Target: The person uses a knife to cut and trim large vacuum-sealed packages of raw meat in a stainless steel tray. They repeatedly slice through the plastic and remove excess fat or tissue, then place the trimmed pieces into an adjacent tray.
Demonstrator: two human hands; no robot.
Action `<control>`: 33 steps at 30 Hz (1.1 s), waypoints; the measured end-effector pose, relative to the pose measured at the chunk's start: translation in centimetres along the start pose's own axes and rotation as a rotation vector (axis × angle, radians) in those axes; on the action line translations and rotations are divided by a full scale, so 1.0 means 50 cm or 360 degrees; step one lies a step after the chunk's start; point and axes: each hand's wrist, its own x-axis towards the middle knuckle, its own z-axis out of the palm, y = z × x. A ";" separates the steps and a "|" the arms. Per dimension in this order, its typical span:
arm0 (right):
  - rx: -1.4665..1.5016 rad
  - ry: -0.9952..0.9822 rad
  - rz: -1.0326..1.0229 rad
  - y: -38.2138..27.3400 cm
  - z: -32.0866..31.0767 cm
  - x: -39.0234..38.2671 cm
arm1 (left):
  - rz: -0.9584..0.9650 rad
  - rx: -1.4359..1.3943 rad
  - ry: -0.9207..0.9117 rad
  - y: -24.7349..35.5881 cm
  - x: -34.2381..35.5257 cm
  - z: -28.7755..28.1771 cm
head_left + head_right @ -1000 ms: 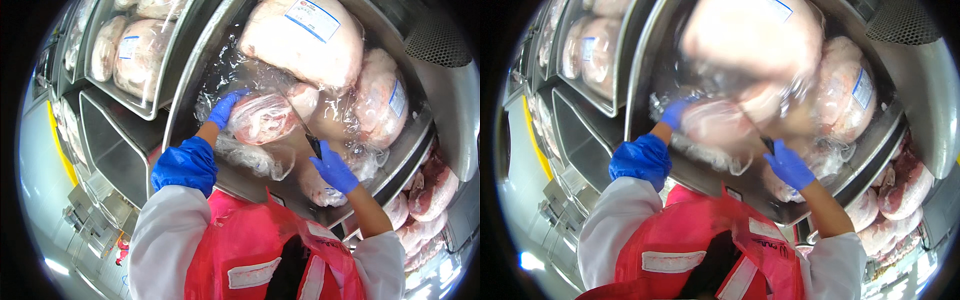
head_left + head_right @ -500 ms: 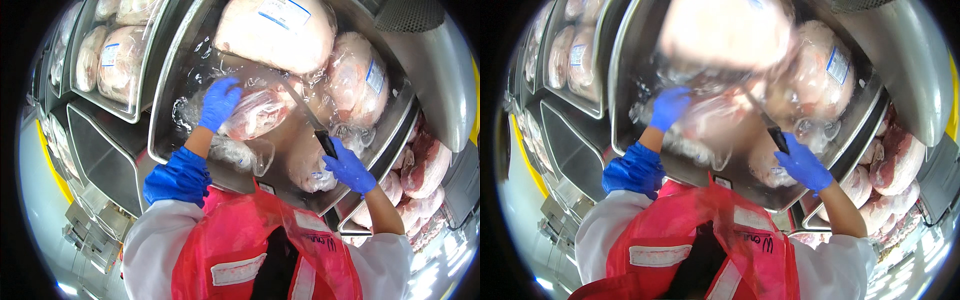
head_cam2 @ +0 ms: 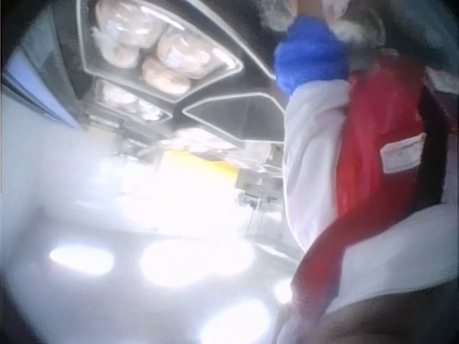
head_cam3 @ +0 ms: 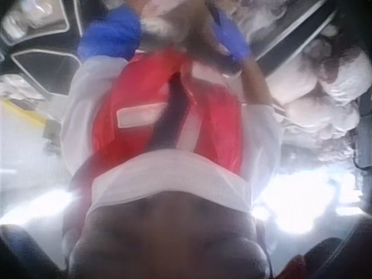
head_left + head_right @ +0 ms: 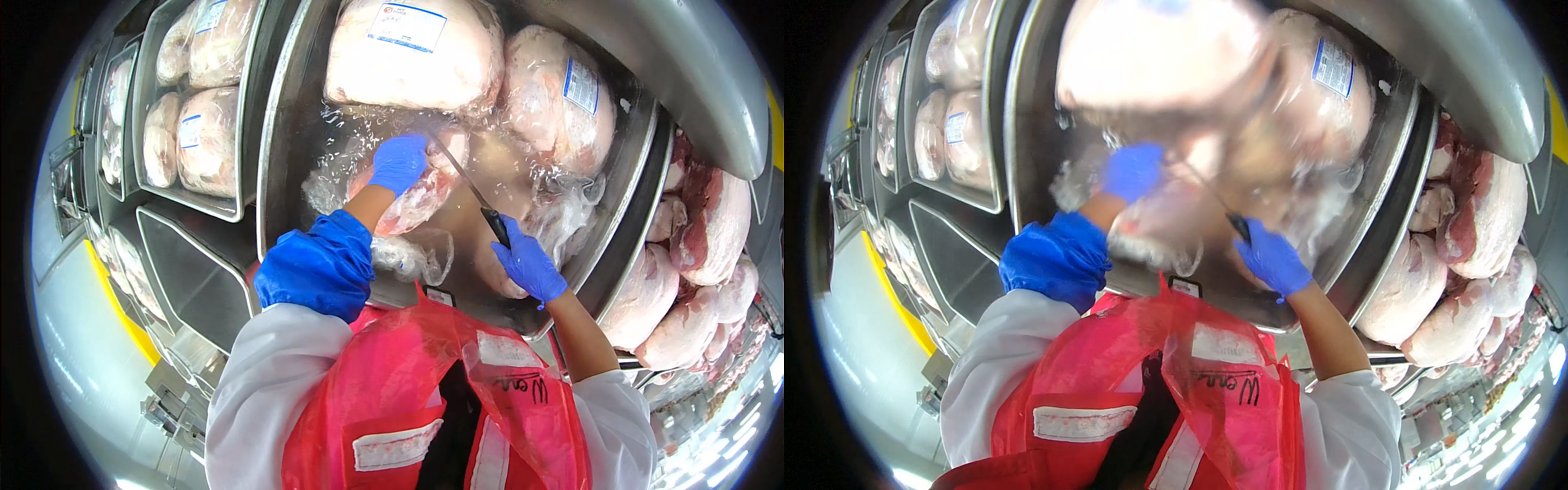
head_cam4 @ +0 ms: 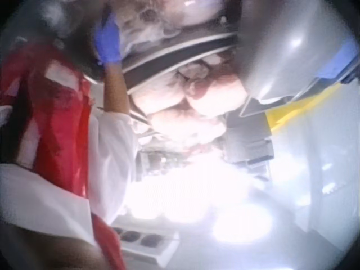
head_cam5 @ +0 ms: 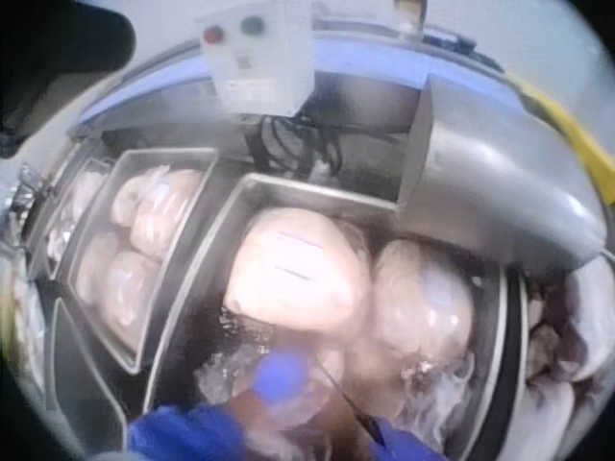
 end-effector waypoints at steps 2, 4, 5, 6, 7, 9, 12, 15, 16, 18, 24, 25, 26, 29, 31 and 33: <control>-0.0052 -0.0047 0.0012 -0.002 0.008 0.002 | -0.0136 -0.0159 0.0175 -0.016 -0.022 -0.016; -0.0023 -0.0024 -0.0111 -0.011 0.014 -0.001 | -0.0347 -0.0422 0.0483 -0.068 -0.046 -0.034; -0.0002 -0.0011 -0.0113 -0.002 0.030 -0.002 | -0.0434 -0.0546 0.0615 -0.102 -0.053 -0.048; 0.0011 0.0025 -0.0139 0.018 0.043 0.012 | -0.0495 -0.0614 0.0668 -0.132 -0.056 -0.063; 0.0018 0.0068 -0.0153 0.024 0.045 0.024 | -0.0555 -0.0669 0.0700 -0.156 -0.068 -0.072; -0.0014 0.0035 -0.0194 0.025 0.038 0.029 | -0.0566 -0.0692 0.0650 -0.183 -0.092 -0.074; -0.0075 -0.0022 -0.0089 0.007 0.016 0.004 | -0.0341 -0.0521 0.0402 -0.179 -0.120 -0.044; -0.0026 0.0073 -0.0071 -0.004 0.006 -0.038 | 0.0089 -0.0210 0.0035 -0.126 -0.152 0.011; 0.0015 0.0151 -0.0112 -0.006 0.000 -0.054 | 0.0230 -0.0081 -0.0075 -0.105 -0.161 0.026; 0.0131 0.0391 -0.0284 -0.030 -0.018 -0.099 | 0.0331 0.0110 -0.0155 -0.091 -0.193 0.058; -0.0323 0.1522 -0.0506 -0.145 -0.269 -0.175 | 0.0326 0.0210 -0.0056 -0.130 -0.219 0.107; -0.0396 0.1716 -0.0535 -0.156 -0.343 -0.174 | 0.0304 0.0172 -0.0060 -0.117 -0.225 0.078; -0.0315 0.1762 -0.0527 -0.145 -0.421 -0.162 | 0.0312 0.0140 -0.0069 -0.113 -0.231 0.057; -0.1454 0.2051 -0.0440 -0.095 -0.659 -0.125 | 0.0271 0.0247 -0.0128 -0.098 -0.243 -0.014; -0.1713 0.2054 -0.0366 -0.028 -0.791 -0.073 | 0.0233 0.0256 -0.0102 -0.102 -0.233 -0.039; -0.1490 0.1781 -0.0173 0.030 -0.866 0.004 | -0.0007 -0.0114 0.0118 -0.114 -0.247 -0.061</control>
